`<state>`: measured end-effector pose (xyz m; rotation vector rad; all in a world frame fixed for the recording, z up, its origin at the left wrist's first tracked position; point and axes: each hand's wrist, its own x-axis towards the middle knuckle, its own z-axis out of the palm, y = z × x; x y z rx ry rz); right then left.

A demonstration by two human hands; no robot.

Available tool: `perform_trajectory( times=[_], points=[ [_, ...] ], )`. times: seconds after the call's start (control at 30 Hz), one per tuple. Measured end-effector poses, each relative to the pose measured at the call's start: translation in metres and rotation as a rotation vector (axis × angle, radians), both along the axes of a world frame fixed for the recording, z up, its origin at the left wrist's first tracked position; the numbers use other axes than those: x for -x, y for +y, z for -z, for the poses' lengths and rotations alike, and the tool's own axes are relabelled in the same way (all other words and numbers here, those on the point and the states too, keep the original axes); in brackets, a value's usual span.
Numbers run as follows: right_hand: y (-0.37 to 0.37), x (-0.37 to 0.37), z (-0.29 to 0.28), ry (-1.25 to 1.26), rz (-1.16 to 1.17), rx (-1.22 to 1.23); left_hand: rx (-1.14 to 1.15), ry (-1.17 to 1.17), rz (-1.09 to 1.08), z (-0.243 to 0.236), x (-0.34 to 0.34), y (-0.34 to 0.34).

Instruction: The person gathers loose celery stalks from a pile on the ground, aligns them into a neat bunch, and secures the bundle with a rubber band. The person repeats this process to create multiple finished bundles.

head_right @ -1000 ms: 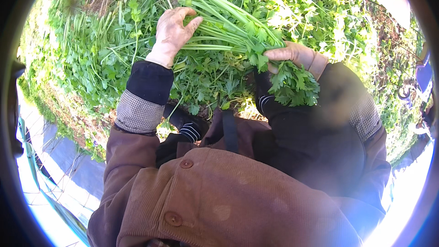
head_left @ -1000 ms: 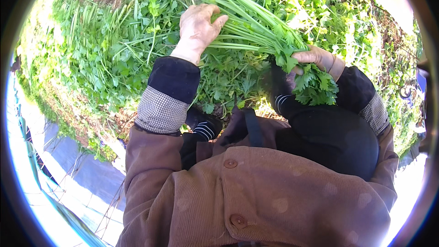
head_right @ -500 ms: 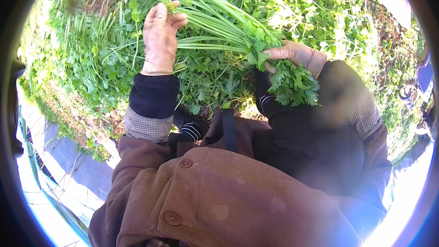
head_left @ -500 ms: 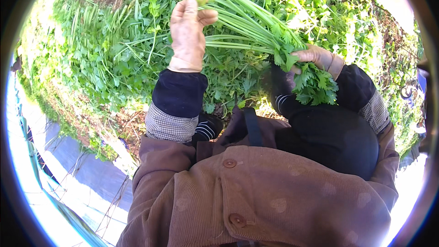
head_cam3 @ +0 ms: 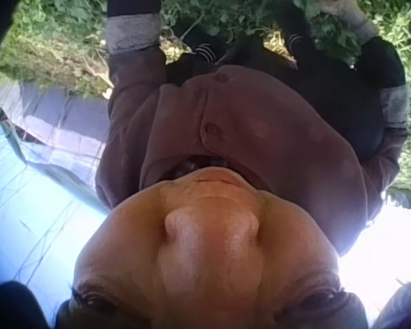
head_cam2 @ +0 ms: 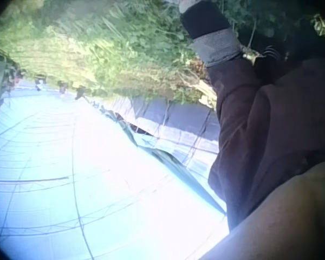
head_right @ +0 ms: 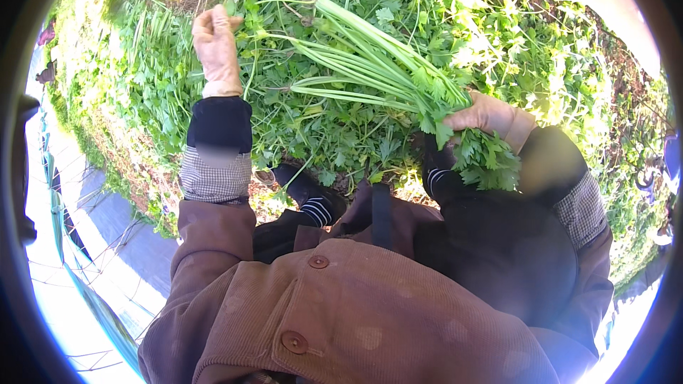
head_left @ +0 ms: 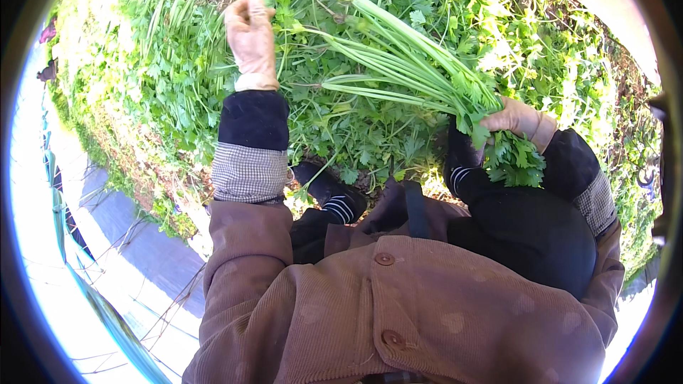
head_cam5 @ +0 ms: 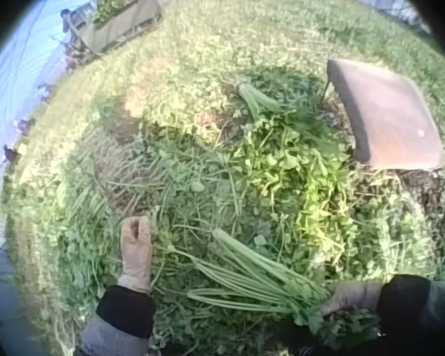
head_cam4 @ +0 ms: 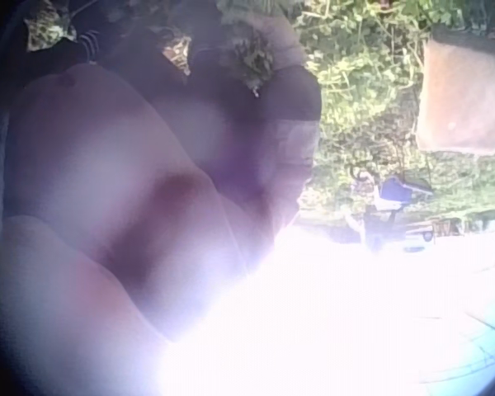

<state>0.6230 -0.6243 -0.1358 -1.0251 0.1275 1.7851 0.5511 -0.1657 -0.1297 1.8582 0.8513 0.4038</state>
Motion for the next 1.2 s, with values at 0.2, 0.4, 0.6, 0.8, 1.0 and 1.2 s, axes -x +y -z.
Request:
perform_trajectory(
  times=[0.2, 0.4, 0.6, 0.8, 1.0, 1.2],
  points=[
    [0.002, 0.003, 0.000, -0.047, -0.026, 0.007, 0.014, 0.651, 0.431, 0.047, 0.031, -0.069],
    [0.009, -0.007, -0.036, -0.038, -0.015, -0.037, 0.362, -0.082, 0.210, 0.080, 0.015, -0.037],
    [-0.001, -0.031, -0.058, -0.300, 0.014, -0.146, -0.349, 0.013, -0.235, -0.070, -0.005, 0.087],
    [0.005, -0.015, -0.042, 0.036, 0.184, 0.237, -0.366, 0.313, 0.441, -0.062, 0.070, -0.041],
    [-0.003, -0.004, -0.054, 0.099, 0.286, 0.088, 1.322, 0.307, 0.651, -0.008, 0.049, -0.213],
    [0.003, 0.018, -0.038, -0.081, 0.026, 0.057, 1.529, -0.365, -0.030, 0.026, -0.034, -0.223]
  ],
)
